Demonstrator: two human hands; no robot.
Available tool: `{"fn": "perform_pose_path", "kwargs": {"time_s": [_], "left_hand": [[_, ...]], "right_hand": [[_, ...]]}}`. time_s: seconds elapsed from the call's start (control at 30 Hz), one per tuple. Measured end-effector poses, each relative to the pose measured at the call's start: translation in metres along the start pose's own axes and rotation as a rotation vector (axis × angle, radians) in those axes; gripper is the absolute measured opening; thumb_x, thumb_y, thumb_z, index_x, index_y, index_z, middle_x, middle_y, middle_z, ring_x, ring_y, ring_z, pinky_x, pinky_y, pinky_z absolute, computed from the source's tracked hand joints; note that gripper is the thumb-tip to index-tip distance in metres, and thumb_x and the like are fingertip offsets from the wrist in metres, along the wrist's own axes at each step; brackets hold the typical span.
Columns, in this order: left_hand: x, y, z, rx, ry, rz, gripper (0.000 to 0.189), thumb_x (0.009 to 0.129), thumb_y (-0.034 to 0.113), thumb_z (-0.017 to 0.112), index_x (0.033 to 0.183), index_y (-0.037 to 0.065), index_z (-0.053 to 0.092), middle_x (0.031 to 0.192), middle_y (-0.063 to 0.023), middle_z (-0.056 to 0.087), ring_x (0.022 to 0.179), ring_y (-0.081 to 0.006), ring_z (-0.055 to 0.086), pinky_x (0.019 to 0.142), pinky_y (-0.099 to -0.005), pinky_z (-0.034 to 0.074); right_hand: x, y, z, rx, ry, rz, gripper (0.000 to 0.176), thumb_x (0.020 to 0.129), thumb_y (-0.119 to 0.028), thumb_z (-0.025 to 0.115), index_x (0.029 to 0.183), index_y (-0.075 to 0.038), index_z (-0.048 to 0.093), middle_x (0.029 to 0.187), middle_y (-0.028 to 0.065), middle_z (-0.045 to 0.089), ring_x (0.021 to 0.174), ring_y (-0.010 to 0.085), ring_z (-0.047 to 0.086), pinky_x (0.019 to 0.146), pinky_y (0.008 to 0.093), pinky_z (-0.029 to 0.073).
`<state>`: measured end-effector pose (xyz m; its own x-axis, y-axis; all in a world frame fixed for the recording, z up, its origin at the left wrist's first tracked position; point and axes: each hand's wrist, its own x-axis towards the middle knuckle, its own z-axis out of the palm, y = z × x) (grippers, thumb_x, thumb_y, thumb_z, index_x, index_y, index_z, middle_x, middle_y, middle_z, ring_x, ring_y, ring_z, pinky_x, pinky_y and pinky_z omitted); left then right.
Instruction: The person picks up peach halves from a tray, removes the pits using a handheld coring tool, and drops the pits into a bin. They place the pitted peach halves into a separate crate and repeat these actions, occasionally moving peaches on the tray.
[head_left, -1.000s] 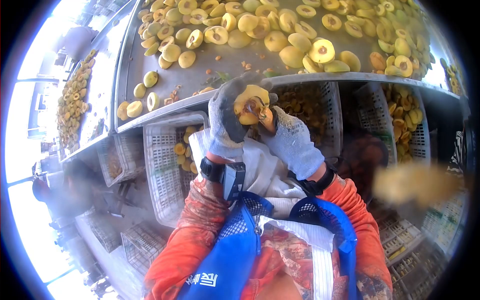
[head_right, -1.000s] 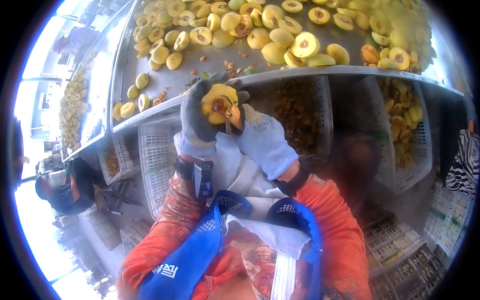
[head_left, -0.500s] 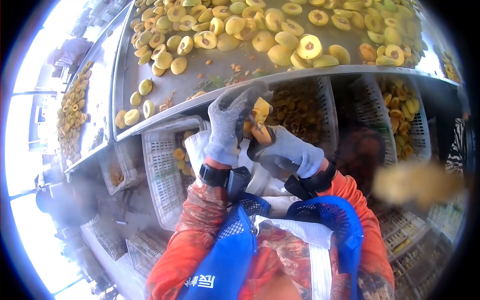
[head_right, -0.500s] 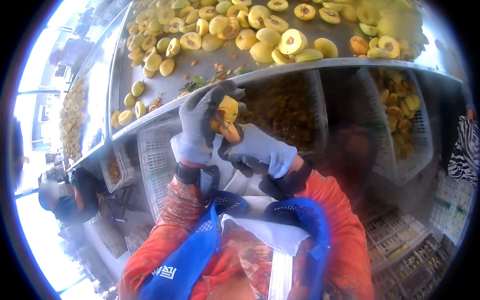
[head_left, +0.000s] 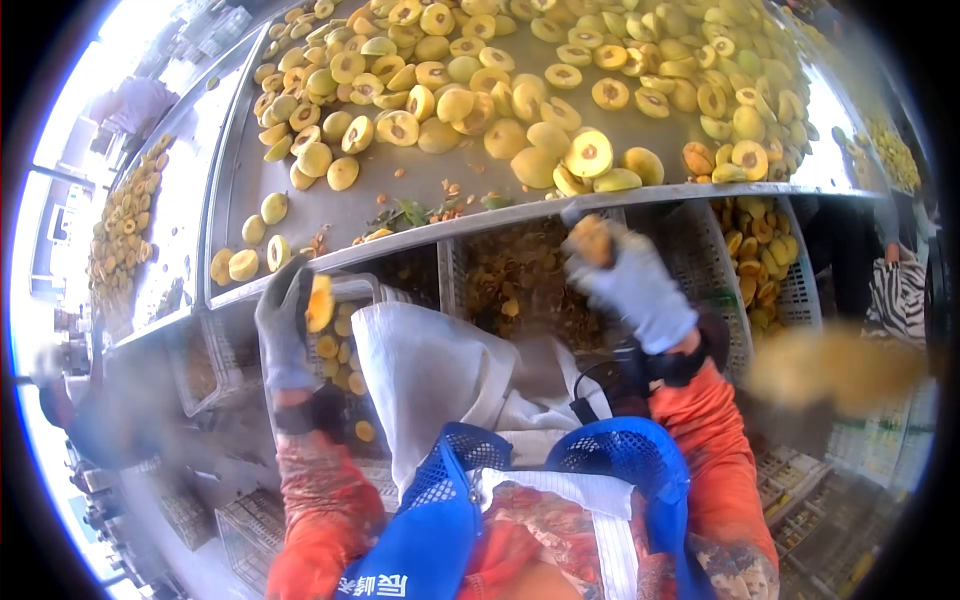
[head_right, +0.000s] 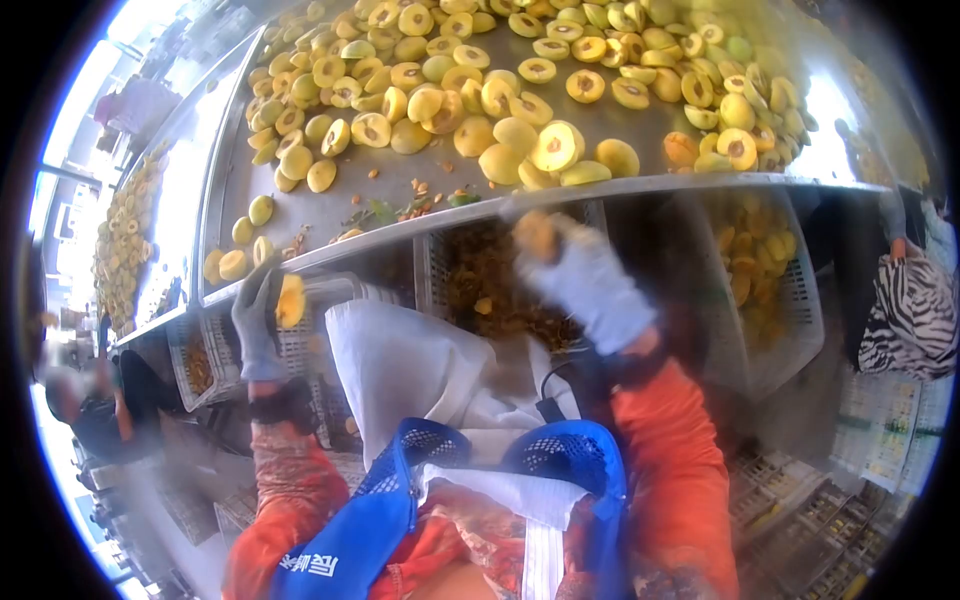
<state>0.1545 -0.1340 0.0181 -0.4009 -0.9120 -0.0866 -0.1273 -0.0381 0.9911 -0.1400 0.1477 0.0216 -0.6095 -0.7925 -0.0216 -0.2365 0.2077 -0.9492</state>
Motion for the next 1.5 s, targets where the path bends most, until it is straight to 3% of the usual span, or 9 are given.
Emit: {"fn": "perform_pose_path", "kwargs": {"time_s": [0.1, 0.13, 0.23, 0.33, 0.63, 0.87, 1.07, 1.3, 1.5], "left_hand": [[-0.001, -0.037, -0.068, 0.065, 0.140, 0.131, 0.043, 0.090, -0.007, 0.052, 0.133, -0.004, 0.048, 0.132, -0.0147, 0.054, 0.117, -0.0192, 0.054, 0.102, -0.0293, 0.044], [-0.006, -0.038, -0.082, 0.086, 0.156, 0.047, 0.039, 0.092, -0.006, 0.051, 0.131, -0.004, 0.051, 0.128, -0.0140, 0.056, 0.113, -0.0184, 0.056, 0.099, -0.0286, 0.046], [-0.024, -0.042, -0.094, 0.053, 0.153, -0.095, 0.031, 0.095, -0.002, 0.050, 0.125, -0.005, 0.056, 0.120, -0.0117, 0.061, 0.104, -0.0165, 0.061, 0.092, -0.0271, 0.049], [-0.024, -0.045, -0.084, 0.085, 0.104, -0.036, 0.029, 0.096, 0.000, 0.050, 0.124, -0.005, 0.057, 0.117, -0.0100, 0.063, 0.100, -0.0157, 0.062, 0.089, -0.0262, 0.050], [0.038, -0.019, 0.037, 0.059, -0.133, 0.159, 0.033, 0.089, 0.001, 0.062, 0.122, -0.002, 0.059, 0.110, -0.0111, 0.066, 0.098, -0.0155, 0.064, 0.083, -0.0270, 0.052], [0.108, 0.002, 0.138, 1.032, -0.254, 0.351, 0.077, 0.077, 0.039, 0.073, 0.140, 0.009, 0.043, 0.123, -0.0213, 0.057, 0.107, -0.0352, 0.060, 0.089, -0.0412, 0.049], [0.114, -0.019, 0.189, 1.368, -0.317, 0.361, 0.057, 0.075, 0.029, 0.076, 0.123, 0.008, 0.055, 0.114, -0.0185, 0.059, 0.105, -0.0374, 0.059, 0.088, -0.0422, 0.049], [0.077, 0.008, 0.158, 0.801, -0.447, 0.648, 0.050, 0.073, 0.010, 0.077, 0.119, 0.006, 0.060, 0.114, -0.0140, 0.063, 0.102, -0.0260, 0.064, 0.089, -0.0353, 0.049], [-0.009, 0.052, 0.171, -0.151, -0.708, 0.210, 0.074, 0.078, 0.007, 0.074, 0.142, 0.001, 0.039, 0.136, -0.0121, 0.051, 0.119, -0.0211, 0.054, 0.100, -0.0326, 0.043]], "right_hand": [[0.066, 0.025, -0.066, -0.469, 0.397, -0.059, 0.037, 0.076, -0.019, 0.075, 0.108, -0.005, 0.063, 0.091, 0.0136, 0.070, 0.079, 0.0227, 0.067, 0.069, 0.0351, 0.052], [0.090, 0.027, -0.089, -0.948, 0.370, 0.014, 0.036, 0.081, -0.031, 0.068, 0.105, -0.004, 0.062, 0.094, 0.0193, 0.069, 0.084, 0.0317, 0.067, 0.072, 0.0433, 0.051], [0.145, 0.070, -0.118, -1.135, 0.151, 0.369, 0.059, 0.095, -0.056, 0.036, 0.119, -0.006, 0.059, 0.108, 0.0239, 0.064, 0.103, 0.0394, 0.061, 0.087, 0.0456, 0.047], [0.168, 0.081, -0.081, -1.009, -0.004, 0.392, 0.062, 0.097, -0.054, 0.032, 0.131, -0.005, 0.053, 0.130, 0.0253, 0.053, 0.122, 0.0370, 0.051, 0.104, 0.0423, 0.038], [0.180, 0.019, 0.073, -0.635, -0.144, 0.158, 0.045, 0.089, -0.038, 0.051, 0.111, 0.000, 0.060, 0.107, 0.0265, 0.063, 0.105, 0.0391, 0.059, 0.091, 0.0442, 0.046], [0.141, -0.004, 0.068, -0.548, 0.177, 0.058, 0.035, 0.082, -0.030, 0.062, 0.109, -0.010, 0.062, 0.102, 0.0176, 0.067, 0.094, 0.0381, 0.063, 0.081, 0.0440, 0.049], [0.077, 0.017, 0.048, -0.180, 0.235, -0.114, 0.039, 0.075, -0.018, 0.072, 0.112, -0.010, 0.061, 0.093, 0.0186, 0.067, 0.088, 0.0374, 0.064, 0.077, 0.0402, 0.051], [0.054, 0.001, 0.071, -0.045, 0.280, -0.238, 0.036, 0.079, -0.015, 0.070, 0.113, -0.008, 0.059, 0.095, 0.0193, 0.065, 0.088, 0.0389, 0.063, 0.076, 0.0406, 0.051], [0.042, -0.003, 0.080, 0.249, 0.060, -0.133, 0.029, 0.085, -0.020, 0.069, 0.107, -0.003, 0.061, 0.082, 0.0062, 0.062, 0.069, 0.0206, 0.062, 0.061, 0.0299, 0.049]]}}
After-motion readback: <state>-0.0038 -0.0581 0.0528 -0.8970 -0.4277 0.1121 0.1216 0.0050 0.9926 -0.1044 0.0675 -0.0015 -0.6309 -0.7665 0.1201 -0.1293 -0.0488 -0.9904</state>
